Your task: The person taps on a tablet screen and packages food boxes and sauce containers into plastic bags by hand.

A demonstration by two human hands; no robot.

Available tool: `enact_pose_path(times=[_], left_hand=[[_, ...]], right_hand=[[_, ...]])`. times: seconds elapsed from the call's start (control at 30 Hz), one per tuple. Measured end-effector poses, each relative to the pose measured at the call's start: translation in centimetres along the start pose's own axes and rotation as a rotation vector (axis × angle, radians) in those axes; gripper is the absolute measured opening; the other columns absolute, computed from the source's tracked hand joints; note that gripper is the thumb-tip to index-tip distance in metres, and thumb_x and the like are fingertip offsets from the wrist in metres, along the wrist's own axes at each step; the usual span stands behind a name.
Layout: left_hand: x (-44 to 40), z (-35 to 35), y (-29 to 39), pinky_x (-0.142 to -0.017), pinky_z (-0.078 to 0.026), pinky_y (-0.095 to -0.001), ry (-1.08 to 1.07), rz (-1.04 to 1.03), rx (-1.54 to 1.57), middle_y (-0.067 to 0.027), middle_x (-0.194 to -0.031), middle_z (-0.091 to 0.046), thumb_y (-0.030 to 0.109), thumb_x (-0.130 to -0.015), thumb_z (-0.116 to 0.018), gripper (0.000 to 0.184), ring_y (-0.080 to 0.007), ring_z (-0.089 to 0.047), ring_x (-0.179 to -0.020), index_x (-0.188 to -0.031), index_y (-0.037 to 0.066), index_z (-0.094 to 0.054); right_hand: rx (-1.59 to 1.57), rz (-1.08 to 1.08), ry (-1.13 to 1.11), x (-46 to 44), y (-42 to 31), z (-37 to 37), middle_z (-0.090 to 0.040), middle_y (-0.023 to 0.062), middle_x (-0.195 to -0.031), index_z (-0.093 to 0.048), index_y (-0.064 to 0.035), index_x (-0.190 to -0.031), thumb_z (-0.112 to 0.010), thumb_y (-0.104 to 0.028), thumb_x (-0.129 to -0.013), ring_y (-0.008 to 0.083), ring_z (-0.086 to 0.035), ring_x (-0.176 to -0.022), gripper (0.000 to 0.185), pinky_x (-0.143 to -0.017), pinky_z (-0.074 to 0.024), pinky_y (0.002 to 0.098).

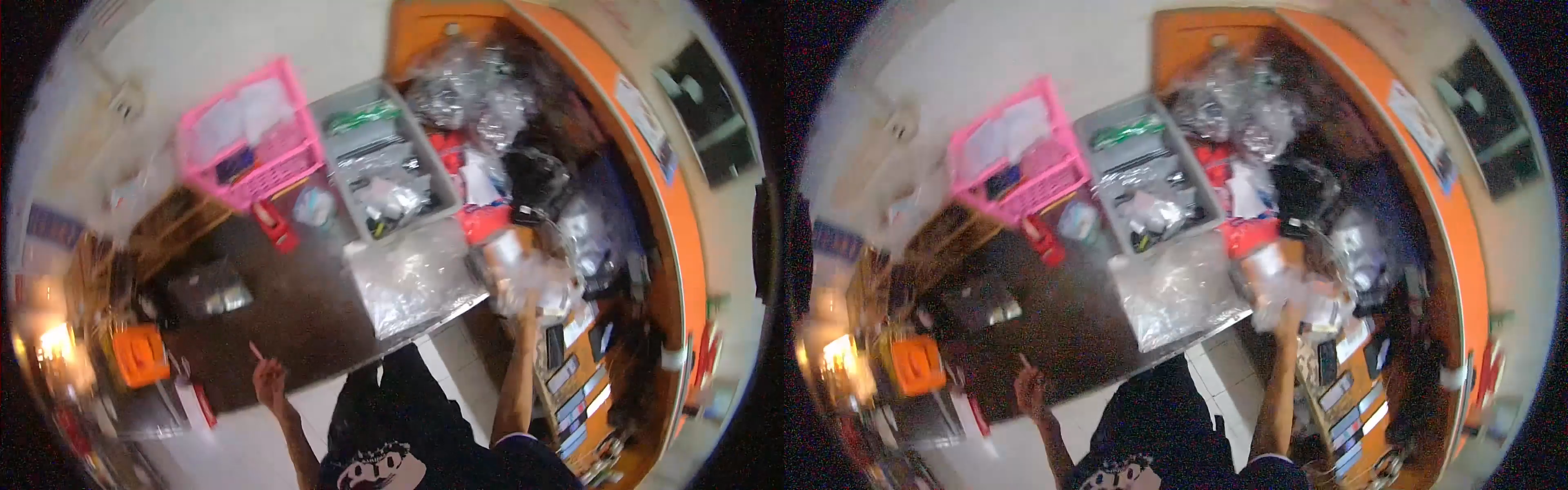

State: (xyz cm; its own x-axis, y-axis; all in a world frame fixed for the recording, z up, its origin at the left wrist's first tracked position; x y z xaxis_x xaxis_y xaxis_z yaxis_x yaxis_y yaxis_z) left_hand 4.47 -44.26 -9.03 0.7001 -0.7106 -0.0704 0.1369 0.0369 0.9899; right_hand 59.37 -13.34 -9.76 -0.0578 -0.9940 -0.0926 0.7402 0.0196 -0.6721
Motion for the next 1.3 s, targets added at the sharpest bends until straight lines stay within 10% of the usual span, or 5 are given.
enact_pose_path(times=[0.17,0.4,0.63,0.93,1.3], left_hand=[[3.1,-5.6,2.1,-0.095,-0.049,-0.0334,0.052,0.324,0.134,-0.0093,-0.121,-0.063,0.012,-0.089,-0.069,0.042,-0.0192,-0.060,-0.111,-0.128,0.004,-0.056],[4.5,-13.1,-0.2,-0.086,-0.052,-0.0322,-0.132,0.408,-0.145,-0.0072,-0.101,-0.070,0.007,-0.092,-0.067,0.017,-0.0151,-0.065,-0.094,-0.109,0.002,-0.067],[0.9,-33.3,-11.9,-0.076,-0.055,-0.0319,-0.413,0.359,0.373,-0.0177,-0.100,-0.071,0.011,-0.089,-0.071,0.023,-0.0231,-0.070,-0.091,-0.108,-0.002,-0.068],[-1.7,-39.7,-15.5,-0.075,-0.051,-0.0505,-0.773,-0.228,-1.008,-0.0216,-0.068,-0.066,0.020,-0.070,-0.070,0.019,-0.0382,-0.065,-0.075,-0.068,0.001,-0.070],[-4.8,-36.8,-15.2,-0.071,-0.051,-0.0486,-0.379,-0.039,-0.912,-0.0249,-0.075,-0.064,0.018,-0.067,-0.072,0.022,-0.0405,-0.064,-0.076,-0.068,-0.003,-0.066]], right_hand=[[0.472,0.682,0.238,-8.5,17.5,-5.0,-0.061,0.0228,-0.117,-0.059,-0.0031,-0.126,-0.079,-0.022,-0.064,0.0452,-0.054,-0.107,0.067,-0.097,-0.0434,0.0518],[-0.184,-0.164,-0.050,-5.2,-6.8,-2.1,-0.071,0.0183,-0.103,-0.063,0.0012,-0.117,-0.081,-0.016,-0.075,0.0322,-0.068,-0.096,0.050,-0.088,-0.0517,0.0385],[0.050,0.263,0.124,-4.4,-16.9,-6.0,-0.062,0.0179,-0.092,-0.059,-0.0002,-0.099,-0.079,-0.012,-0.076,0.0355,-0.059,-0.077,0.033,-0.067,-0.0471,0.0459],[-0.106,0.124,-0.287,1.1,-9.2,-13.8,-0.068,0.0159,-0.095,-0.067,-0.0009,-0.102,-0.077,-0.011,-0.080,0.0270,-0.068,-0.075,0.026,-0.062,-0.0530,0.0358],[-0.211,0.013,-0.215,-1.0,-6.1,-15.9,-0.067,0.0171,-0.093,-0.062,0.0005,-0.104,-0.073,-0.009,-0.083,0.0239,-0.067,-0.067,0.025,-0.058,-0.0536,0.0324]])
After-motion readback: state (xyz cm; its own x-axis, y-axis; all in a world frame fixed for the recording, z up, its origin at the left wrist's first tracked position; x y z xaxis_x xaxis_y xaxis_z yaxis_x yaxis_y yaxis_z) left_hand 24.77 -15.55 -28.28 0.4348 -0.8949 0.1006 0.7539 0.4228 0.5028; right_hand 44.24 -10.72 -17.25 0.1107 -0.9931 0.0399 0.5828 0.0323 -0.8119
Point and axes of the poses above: each hand's wrist, its own x-axis away from the middle knuckle, its own z-axis out of the back of the hand, y = z × x, the point moved 7 cm from there along -x, towards the middle knuckle
